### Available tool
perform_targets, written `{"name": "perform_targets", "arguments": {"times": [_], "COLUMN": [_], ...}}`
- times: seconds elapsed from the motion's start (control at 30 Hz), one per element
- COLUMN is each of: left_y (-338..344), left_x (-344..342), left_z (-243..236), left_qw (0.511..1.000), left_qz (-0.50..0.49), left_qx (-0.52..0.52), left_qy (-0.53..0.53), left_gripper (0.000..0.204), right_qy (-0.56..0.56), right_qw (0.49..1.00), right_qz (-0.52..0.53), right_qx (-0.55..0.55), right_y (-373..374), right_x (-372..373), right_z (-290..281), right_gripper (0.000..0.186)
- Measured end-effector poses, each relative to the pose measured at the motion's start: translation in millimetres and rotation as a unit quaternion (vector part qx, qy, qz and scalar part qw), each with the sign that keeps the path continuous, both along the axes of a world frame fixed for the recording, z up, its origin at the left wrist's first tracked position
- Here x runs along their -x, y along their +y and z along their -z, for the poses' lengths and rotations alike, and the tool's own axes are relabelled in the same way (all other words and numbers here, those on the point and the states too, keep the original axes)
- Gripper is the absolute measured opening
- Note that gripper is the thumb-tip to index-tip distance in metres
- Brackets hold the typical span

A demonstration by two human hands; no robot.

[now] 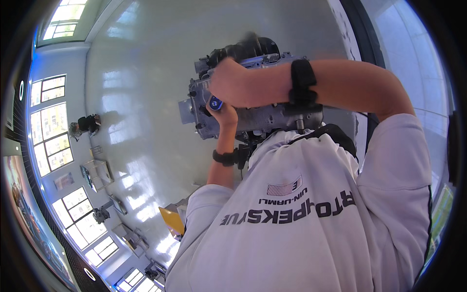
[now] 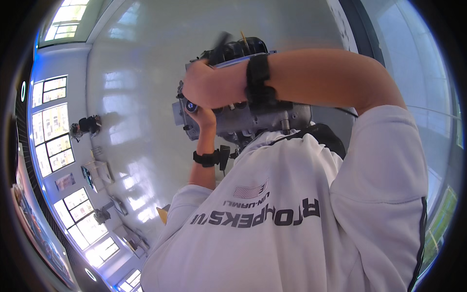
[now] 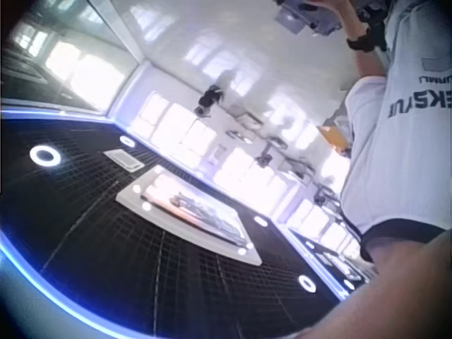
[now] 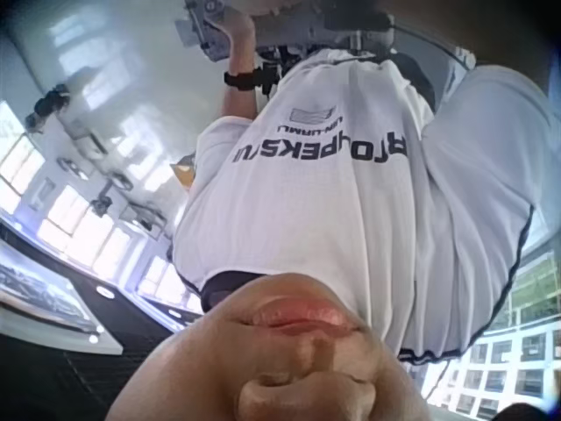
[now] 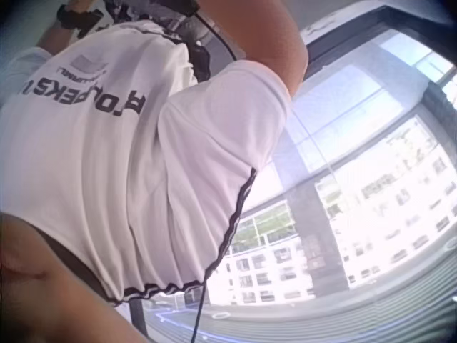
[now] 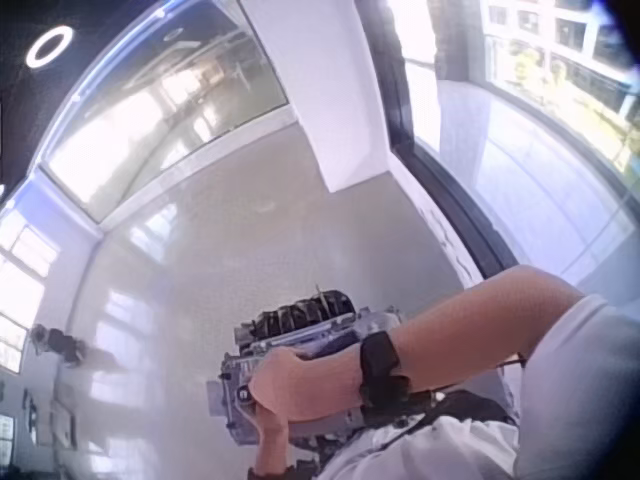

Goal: Use a ratchet and socket to tighten or loosen bolts on a vehicle engine component.

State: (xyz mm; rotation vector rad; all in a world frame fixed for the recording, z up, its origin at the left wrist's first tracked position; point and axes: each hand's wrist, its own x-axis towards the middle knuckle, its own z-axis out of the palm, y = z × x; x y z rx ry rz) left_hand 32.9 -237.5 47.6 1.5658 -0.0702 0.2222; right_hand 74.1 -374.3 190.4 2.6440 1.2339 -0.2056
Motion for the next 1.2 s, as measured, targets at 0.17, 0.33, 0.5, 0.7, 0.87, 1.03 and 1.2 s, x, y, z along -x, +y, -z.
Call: {"name": "perform_targets", "arguments": {"times": [0.17,0.33,0.5,0.7,0.87,1.03,1.2], "left_y": [41,13,4,16,1,-23,12], "left_x": [-1,6,0,11,-2,8,2], "left_z": [78,13,-18,14,-20,-24,16], "left_qw": [0.902,0.993,0.999,0.998,0.992,0.985,0.999], "left_qz": [-0.035,0.047,0.013,-0.054,-0.019,-0.16,-0.032], "left_qx": [0.423,0.004,0.033,-0.016,0.125,-0.018,-0.001], "left_qy": [0.08,0.105,-0.008,0.013,0.006,-0.065,-0.014], "left_gripper": [0.005,0.031,0.029,0.037,0.043,0.013,0.055], "right_qy": [0.256,-0.098,0.161,-0.04,0.004,0.044,-0.071], "right_qw": [0.965,0.993,0.97,0.989,0.99,0.997,0.997], "right_qz": [0.06,-0.044,0.181,-0.028,0.138,-0.011,-0.009], "right_qx": [-0.026,-0.057,-0.035,0.14,0.006,0.065,-0.001], "right_y": [22,17,38,33,31,26,32], "right_x": [17,-27,16,9,11,21,5], "right_z": [-11,0,38,-29,-6,-26,-17], "right_gripper": [0.023,0.03,0.033,0.025,0.023,0.038,0.021]}}
